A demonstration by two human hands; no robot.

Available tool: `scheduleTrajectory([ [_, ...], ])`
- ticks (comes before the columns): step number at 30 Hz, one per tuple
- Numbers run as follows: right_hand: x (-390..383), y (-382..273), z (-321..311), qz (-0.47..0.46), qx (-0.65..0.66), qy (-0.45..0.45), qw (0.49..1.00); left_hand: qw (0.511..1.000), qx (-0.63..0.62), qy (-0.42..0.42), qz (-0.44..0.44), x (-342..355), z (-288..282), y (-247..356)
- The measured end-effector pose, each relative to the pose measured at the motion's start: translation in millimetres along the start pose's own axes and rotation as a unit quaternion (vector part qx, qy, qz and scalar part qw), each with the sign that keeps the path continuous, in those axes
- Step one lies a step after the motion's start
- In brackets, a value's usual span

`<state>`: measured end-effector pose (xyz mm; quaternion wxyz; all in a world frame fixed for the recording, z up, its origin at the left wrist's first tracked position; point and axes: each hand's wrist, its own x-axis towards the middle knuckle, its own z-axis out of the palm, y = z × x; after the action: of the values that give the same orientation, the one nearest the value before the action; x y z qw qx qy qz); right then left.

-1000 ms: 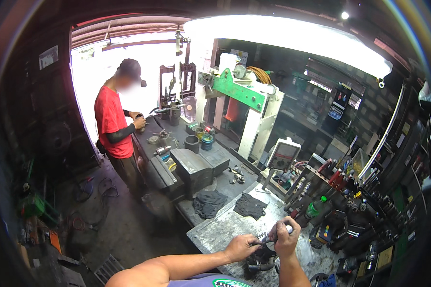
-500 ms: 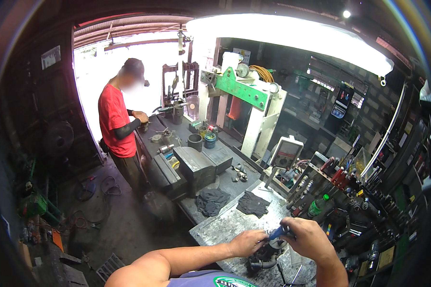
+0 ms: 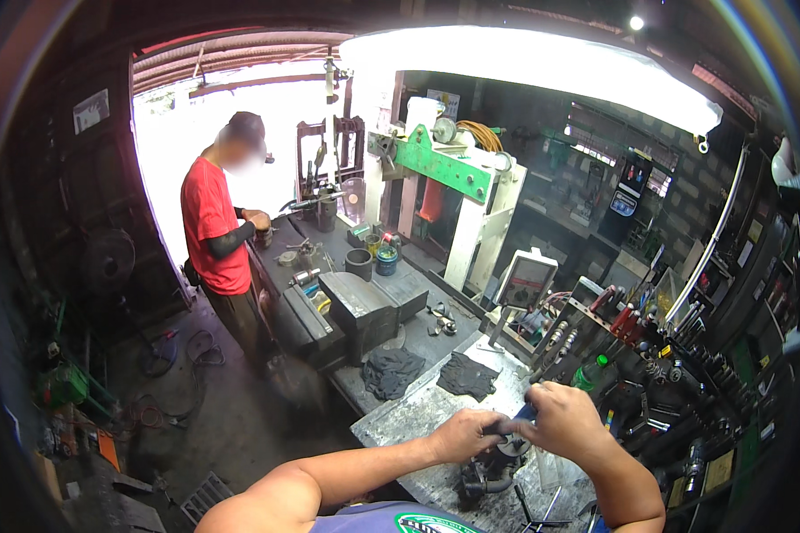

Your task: The person disassembles a mechanical part on a workbench, removes a bolt, wipes the part with a cloth, and uses a hammer to tap it. The person then retrieves a socket from a tool kit and places it on the bench. Another person works nearby.

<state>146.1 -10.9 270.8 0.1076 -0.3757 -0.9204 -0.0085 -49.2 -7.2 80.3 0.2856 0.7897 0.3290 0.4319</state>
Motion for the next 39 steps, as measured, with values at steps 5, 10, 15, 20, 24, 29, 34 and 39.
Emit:
scheduleTrajectory([
  [5,-1,3,4,0.039,-0.039,0.012,0.998,0.997,-0.068,-0.025,-0.033,3,-2,6],
  [10,-2,4,9,-0.012,-0.004,0.016,1.0,1.0,-0.014,0.005,0.012,5,0,6],
  [15,-5,3,5,0.023,-0.071,-0.001,0.997,0.997,-0.001,0.021,0.073,5,3,2],
  [20,-3,1,2,-0.009,-0.014,0.01,1.0,1.0,-0.02,-0.006,0.001,7,2,0],
  [24,-2,2,5,-0.001,-0.009,0.007,1.0,0.999,-0.049,-0.008,-0.001,6,-1,1],
  [29,-5,1,7,-0.031,-0.004,0.034,0.999,0.996,-0.038,-0.061,-0.048,2,1,-3],
  [34,-8,-7,5,0.016,-0.037,-0.03,0.999,0.991,0.001,0.055,0.119,-1,6,-5],
  [39,-9,-12,3,-0.027,0.031,0.043,0.998,0.993,-0.054,-0.068,-0.08,1,-2,1],
])
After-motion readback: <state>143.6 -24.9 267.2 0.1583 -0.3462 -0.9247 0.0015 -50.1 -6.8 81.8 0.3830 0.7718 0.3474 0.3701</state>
